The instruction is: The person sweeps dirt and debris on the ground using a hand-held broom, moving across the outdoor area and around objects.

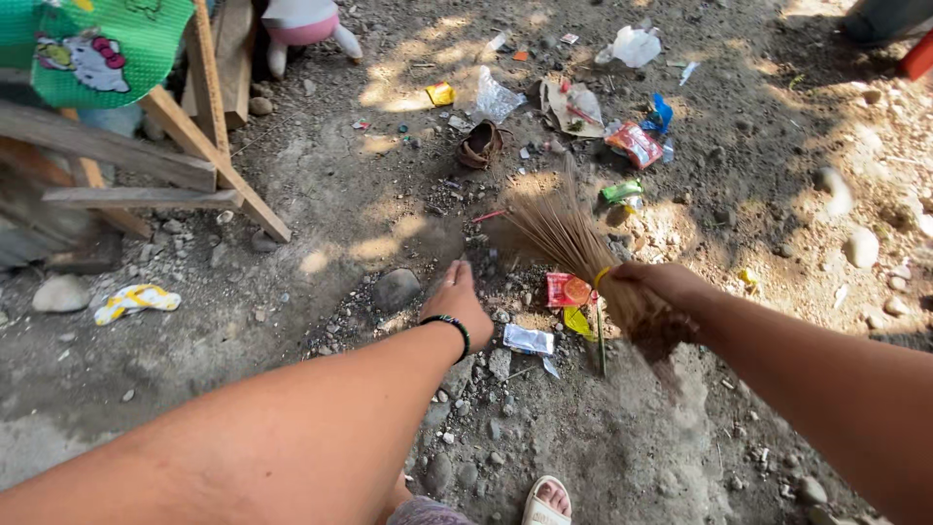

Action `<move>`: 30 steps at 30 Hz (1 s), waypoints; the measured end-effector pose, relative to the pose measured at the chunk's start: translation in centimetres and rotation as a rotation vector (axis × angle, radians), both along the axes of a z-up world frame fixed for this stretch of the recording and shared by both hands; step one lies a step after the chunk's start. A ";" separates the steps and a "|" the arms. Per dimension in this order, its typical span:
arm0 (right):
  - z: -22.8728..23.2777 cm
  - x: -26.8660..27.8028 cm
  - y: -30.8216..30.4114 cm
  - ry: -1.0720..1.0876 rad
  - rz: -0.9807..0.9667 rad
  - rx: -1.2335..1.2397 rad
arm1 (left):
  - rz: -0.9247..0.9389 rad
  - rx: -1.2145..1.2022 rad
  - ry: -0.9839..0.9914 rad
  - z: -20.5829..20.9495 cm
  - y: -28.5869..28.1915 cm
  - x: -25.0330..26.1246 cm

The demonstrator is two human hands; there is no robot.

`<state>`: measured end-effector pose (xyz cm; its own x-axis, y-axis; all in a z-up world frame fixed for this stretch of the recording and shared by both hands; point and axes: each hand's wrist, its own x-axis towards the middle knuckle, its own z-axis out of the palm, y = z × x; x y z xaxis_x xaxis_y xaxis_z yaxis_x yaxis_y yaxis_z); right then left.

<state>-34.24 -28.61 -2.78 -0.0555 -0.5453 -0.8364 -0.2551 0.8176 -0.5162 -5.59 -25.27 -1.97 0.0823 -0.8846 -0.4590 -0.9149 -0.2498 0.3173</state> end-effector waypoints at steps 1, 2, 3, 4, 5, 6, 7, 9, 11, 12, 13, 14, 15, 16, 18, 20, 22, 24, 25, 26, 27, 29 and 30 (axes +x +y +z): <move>0.8 0.1 0.5 0.113 0.138 -0.068 | 0.018 -0.003 0.001 0.1 0.6 0.0; 1.2 0.8 1.6 0.114 0.156 -0.072 | 0.069 0.022 0.000 0.3 1.2 0.1; 1.2 1.5 3.8 -0.012 0.085 -0.031 | 0.120 0.053 0.002 0.4 2.2 -0.2; 1.2 1.8 5.8 -0.137 0.013 0.012 | 0.139 0.056 0.007 0.6 3.2 -0.8; 1.5 1.2 7.5 -0.122 0.034 0.084 | 0.187 0.090 0.030 0.9 4.0 -1.3; 1.5 0.6 8.7 -0.107 0.055 0.156 | 0.235 0.124 0.055 1.1 4.6 -1.9; 1.0 0.1 8.9 -0.112 0.063 0.150 | 0.242 0.117 0.050 1.2 5.0 -2.1; -0.5 -2.6 9.0 -0.787 -0.209 0.356 | 0.223 0.126 0.045 0.9 6.2 -2.5; -2.7 -4.6 6.0 -0.698 -0.208 0.297 | 0.210 0.094 0.021 0.5 6.4 -1.7; -3.5 -5.7 4.6 -0.606 -0.205 0.238 | 0.200 0.063 0.001 0.2 6.4 -1.4; -3.7 -6.6 3.2 -0.606 -0.197 0.239 | 0.208 0.061 0.000 0.1 6.4 -1.3; -3.5 -7.1 2.0 -0.542 -0.217 0.110 | 0.193 -0.007 0.018 0.1 6.4 -1.1; -3.0 -6.7 1.6 -0.480 -0.236 -0.020 | 0.180 -0.080 0.031 0.4 6.4 -0.7; -2.3 -5.9 2.1 -0.486 -0.225 -0.023 | 0.189 -0.086 0.027 0.7 6.7 -0.5; -0.1 -4.1 4.7 -0.187 -0.290 -0.074 | 0.220 0.000 0.036 1.2 7.4 -1.1; 1.9 -2.3 8.5 -0.136 -0.238 -0.079 | 0.196 -0.068 0.019 1.5 8.5 -2.2; 3.4 -1.6 11.4 -0.083 -0.174 -0.079 | 0.186 -0.130 0.001 2.3 10.0 -3.0; 3.7 -1.8 13.6 -0.258 -0.114 -0.013 | 0.223 0.057 0.057 3.5 12.1 -3.6; 3.4 -2.1 14.8 -0.262 -0.095 -0.013 | 0.242 0.053 0.053 4.1 13.7 -3.7; 2.8 -2.9 15.8 -0.416 -0.225 0.130 | 0.260 0.060 0.072 4.6 15.4 -3.8; 1.9 -3.6 16.3 -0.574 -0.362 0.268 | 0.267 0.060 0.089 5.1 16.5 -3.7; -1.3 -5.1 15.8 -0.643 -0.263 0.339 | 0.270 0.074 0.077 5.5 18.8 -2.9; -3.2 -6.1 15.0 -0.701 -0.173 0.416 | 0.266 0.100 0.072 5.4 19.5 -2.6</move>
<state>-40.34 -13.60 -6.00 0.4983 -0.2159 -0.8397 0.1592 0.9748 -0.1561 -8.14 -5.75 3.40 0.2696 -0.7862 -0.5560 -0.7889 -0.5114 0.3407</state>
